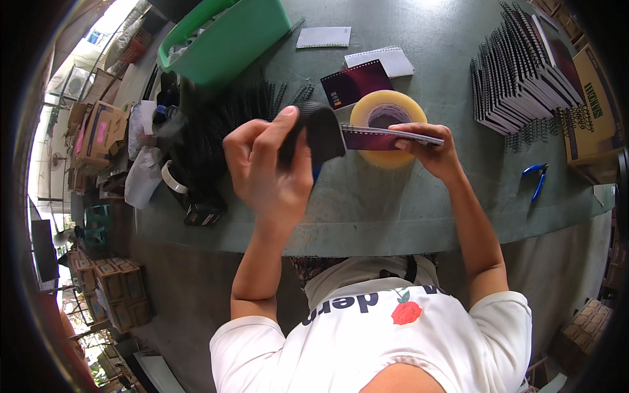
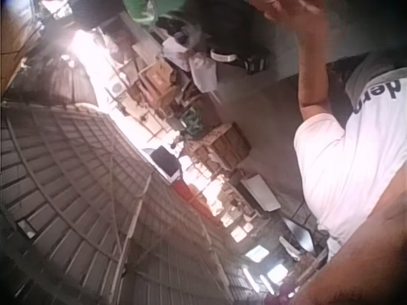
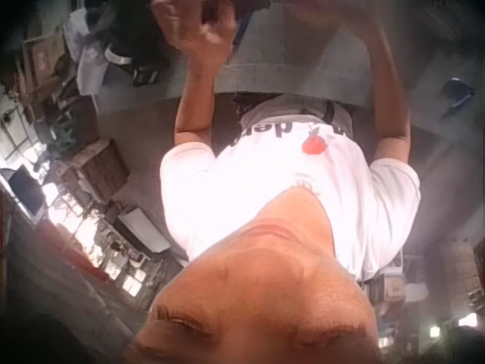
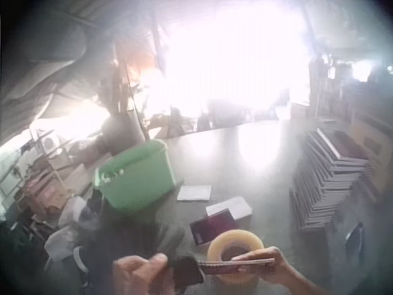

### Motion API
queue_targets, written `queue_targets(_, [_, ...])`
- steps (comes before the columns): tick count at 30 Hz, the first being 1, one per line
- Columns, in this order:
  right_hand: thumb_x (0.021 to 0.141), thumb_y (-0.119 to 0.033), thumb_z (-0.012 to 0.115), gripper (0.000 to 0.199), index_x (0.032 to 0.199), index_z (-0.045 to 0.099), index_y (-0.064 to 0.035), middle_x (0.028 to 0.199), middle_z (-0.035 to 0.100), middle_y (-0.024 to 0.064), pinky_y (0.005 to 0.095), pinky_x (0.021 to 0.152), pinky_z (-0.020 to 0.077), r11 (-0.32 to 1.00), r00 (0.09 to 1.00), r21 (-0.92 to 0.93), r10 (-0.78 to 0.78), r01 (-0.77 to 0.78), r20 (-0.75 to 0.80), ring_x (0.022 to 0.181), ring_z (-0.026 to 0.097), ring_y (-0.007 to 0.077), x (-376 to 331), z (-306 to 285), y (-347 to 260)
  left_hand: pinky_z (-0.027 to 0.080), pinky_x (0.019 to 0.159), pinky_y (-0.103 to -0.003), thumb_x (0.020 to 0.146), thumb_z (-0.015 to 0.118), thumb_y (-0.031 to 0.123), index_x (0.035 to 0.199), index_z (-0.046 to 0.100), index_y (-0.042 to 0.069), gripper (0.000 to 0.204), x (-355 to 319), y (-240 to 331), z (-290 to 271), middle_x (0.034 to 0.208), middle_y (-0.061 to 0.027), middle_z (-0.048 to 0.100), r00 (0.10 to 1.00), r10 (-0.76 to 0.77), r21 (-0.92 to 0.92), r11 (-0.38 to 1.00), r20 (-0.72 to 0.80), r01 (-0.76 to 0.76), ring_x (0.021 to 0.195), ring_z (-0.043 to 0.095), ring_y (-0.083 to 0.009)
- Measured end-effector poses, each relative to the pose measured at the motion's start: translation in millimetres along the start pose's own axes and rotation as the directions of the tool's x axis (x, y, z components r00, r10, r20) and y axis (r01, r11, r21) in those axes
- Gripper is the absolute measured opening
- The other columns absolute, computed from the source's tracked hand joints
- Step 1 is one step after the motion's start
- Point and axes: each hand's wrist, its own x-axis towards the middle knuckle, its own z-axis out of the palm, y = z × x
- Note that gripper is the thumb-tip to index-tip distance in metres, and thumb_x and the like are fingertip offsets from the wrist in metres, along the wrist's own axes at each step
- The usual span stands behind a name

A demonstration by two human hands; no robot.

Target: The person binds notebooks by manually threading spiral wire coils through the punched holes of small notebooks, using wire cutters to trim and crimp the ends, and stacking the completed notebooks.

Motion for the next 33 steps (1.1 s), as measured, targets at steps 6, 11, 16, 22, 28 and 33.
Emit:
queue_targets(6, [0.079,-0.004,0.069,0.023,0.102,0.069,-0.0043,0.094,0.068,0.0051,0.0252,0.079,0.0502,0.995,0.999,-0.087,-0.043,0.043,0.0,0.084,0.062,0.0106,-0.9,0.4,0.1,0.051,0.059,-0.033,0.067,0.069,0.0,0.099,0.066,0.014,0.035,-24.7,13.0,14.5,0.088,-0.0076,0.058,0.983,-0.048,-0.133,0.989,0.176,0.072,0.075,0.059,-0.0219])
queue_targets(11, [0.078,-0.004,0.07,0.025,0.103,0.069,-0.0052,0.091,0.069,0.0044,0.0252,0.078,0.0504,0.996,0.999,-0.077,-0.036,0.039,0.041,0.083,0.062,0.0098,0.7,-1.2,1.6,0.052,0.06,-0.032,0.065,0.074,0.002,0.099,0.067,0.014,0.038,-23.1,7.0,27.2,0.088,-0.0067,0.06,0.965,-0.004,-0.192,0.98,0.261,0.056,0.072,0.06,-0.0195])
queue_targets(16, [0.078,-0.006,0.07,0.024,0.102,0.069,-0.0055,0.093,0.069,0.0043,0.0253,0.08,0.0499,0.999,0.998,-0.022,0.032,-0.031,0.055,0.084,0.062,0.0101,0.3,-3.0,-1.0,0.051,0.065,-0.033,0.065,0.074,0.001,0.098,0.067,0.012,0.036,-9.5,8.4,24.6,0.087,-0.0053,0.06,0.975,-0.035,-0.225,0.971,0.22,0.086,0.078,0.06,-0.0216])
queue_targets(22, [0.077,0.001,0.069,0.024,0.101,0.068,-0.0012,0.094,0.068,0.0053,0.0238,0.079,0.049,0.998,0.996,0.023,0.059,-0.061,0.073,0.086,0.061,0.0095,1.9,-5.1,-0.1,0.051,0.068,-0.036,0.063,0.075,-0.001,0.095,0.068,0.011,0.035,15.4,12.3,15.6,0.082,-0.0055,0.062,0.999,0.009,-0.188,0.982,-0.044,-0.017,0.08,0.06,-0.0233])
queue_targets(28, [0.078,-0.004,0.069,0.027,0.105,0.068,-0.0048,0.096,0.069,0.004,0.0262,0.084,0.0487,1.0,0.996,0.004,0.026,-0.027,0.081,0.09,0.062,0.0097,4.1,-6.0,-1.9,0.05,0.066,-0.035,0.066,0.073,0.001,0.096,0.068,0.011,0.032,-5.4,18.5,34.5,0.084,-0.0055,0.06,0.959,0.014,-0.307,0.948,0.283,0.077,0.076,0.059,-0.0213])
queue_targets(33, [0.077,0.005,0.067,0.029,0.105,0.067,-0.0021,0.096,0.069,0.0047,0.0254,0.084,0.0486,0.999,0.996,0.024,0.043,-0.045,0.079,0.089,0.062,0.0098,1.5,-5.1,-2.1,0.051,0.061,-0.036,0.069,0.072,0.004,0.098,0.068,0.013,0.031,18.2,16.9,25.9,0.086,-0.0056,0.058,0.997,0.064,-0.073,0.995,0.039,-0.061,0.074,0.059,-0.0219])
